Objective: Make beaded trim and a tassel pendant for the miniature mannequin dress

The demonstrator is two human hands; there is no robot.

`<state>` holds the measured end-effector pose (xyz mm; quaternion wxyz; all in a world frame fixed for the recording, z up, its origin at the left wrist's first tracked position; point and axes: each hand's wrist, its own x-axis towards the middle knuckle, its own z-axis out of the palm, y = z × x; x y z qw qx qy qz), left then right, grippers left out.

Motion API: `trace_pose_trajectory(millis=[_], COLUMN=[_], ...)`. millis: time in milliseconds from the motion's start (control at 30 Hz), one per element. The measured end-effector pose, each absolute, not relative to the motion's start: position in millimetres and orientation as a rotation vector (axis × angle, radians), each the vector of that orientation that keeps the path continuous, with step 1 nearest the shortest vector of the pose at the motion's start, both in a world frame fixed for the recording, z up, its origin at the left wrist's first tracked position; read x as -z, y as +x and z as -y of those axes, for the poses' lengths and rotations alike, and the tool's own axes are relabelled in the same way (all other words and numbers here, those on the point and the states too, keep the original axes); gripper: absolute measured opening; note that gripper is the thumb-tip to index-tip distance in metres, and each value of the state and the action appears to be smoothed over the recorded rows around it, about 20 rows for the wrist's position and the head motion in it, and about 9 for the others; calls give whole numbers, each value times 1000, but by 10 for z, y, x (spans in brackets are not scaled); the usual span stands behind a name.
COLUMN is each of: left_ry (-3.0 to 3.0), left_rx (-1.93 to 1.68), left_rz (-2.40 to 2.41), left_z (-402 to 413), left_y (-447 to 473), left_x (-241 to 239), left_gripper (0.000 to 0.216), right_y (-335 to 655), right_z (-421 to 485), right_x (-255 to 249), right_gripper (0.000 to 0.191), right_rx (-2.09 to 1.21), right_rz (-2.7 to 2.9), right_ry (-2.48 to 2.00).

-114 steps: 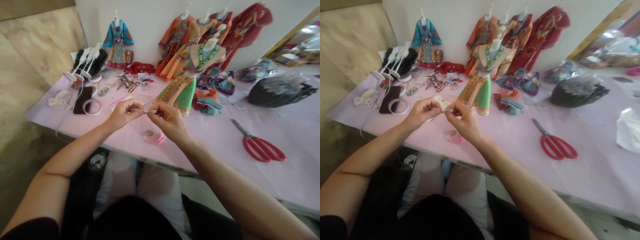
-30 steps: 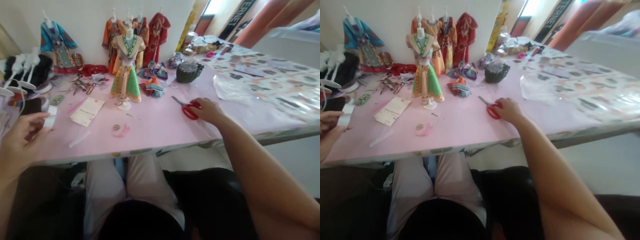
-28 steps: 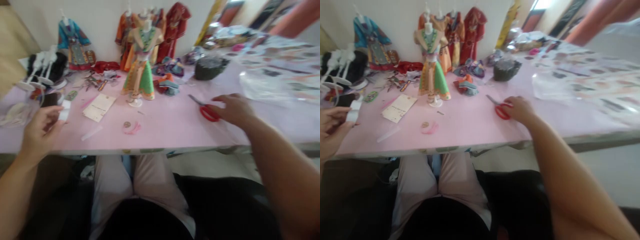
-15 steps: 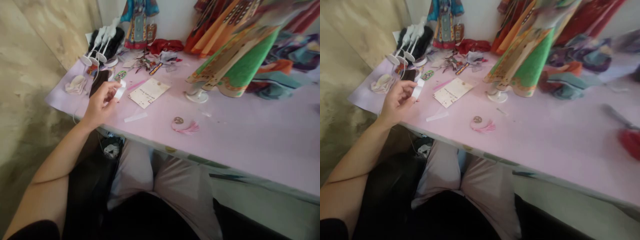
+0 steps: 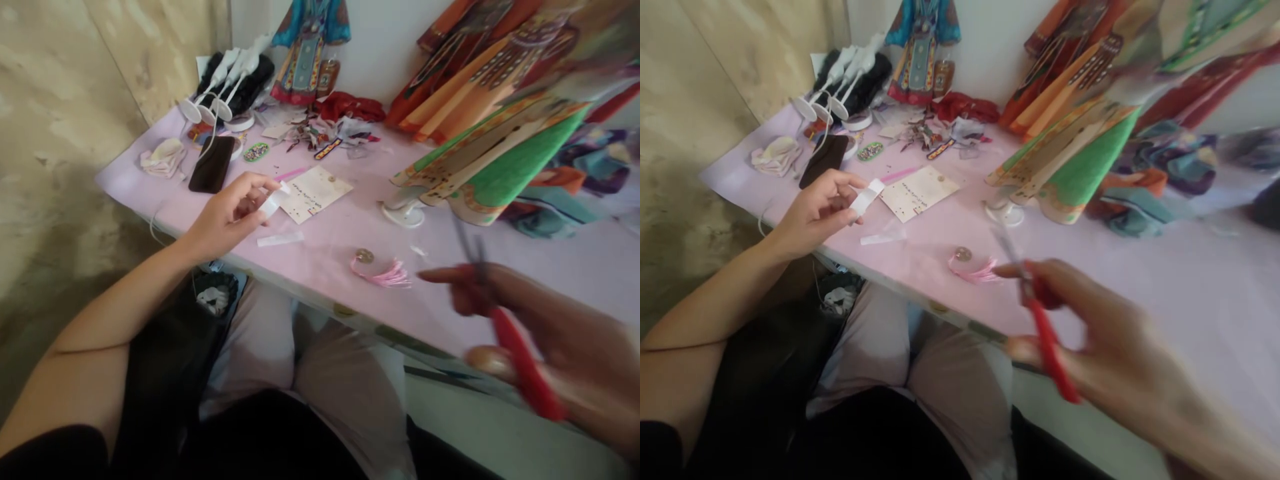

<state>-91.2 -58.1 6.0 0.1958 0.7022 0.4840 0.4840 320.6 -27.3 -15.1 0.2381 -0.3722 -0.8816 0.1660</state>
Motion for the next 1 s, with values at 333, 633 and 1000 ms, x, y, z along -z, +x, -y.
trace_pose_trajectory(millis=[333, 633, 1000], left_ry=[1846, 1807, 1845], left_rx=[-1318, -1195, -1125], left_rz=[-1240, -1275, -1283], left_z=[810, 829, 853], left_y=[-713, -686, -688], left_x=[-272, -235, -286], left_gripper=[32, 36, 40], right_y=[1854, 1718, 1794], right_z=[89, 91, 28], right_x=[-275, -416, -296], right_gripper=[55, 57, 54], right_rx=[-763, -865, -831], right_rz=[2596, 2639, 2700], right_ry=[-890, -1001, -963])
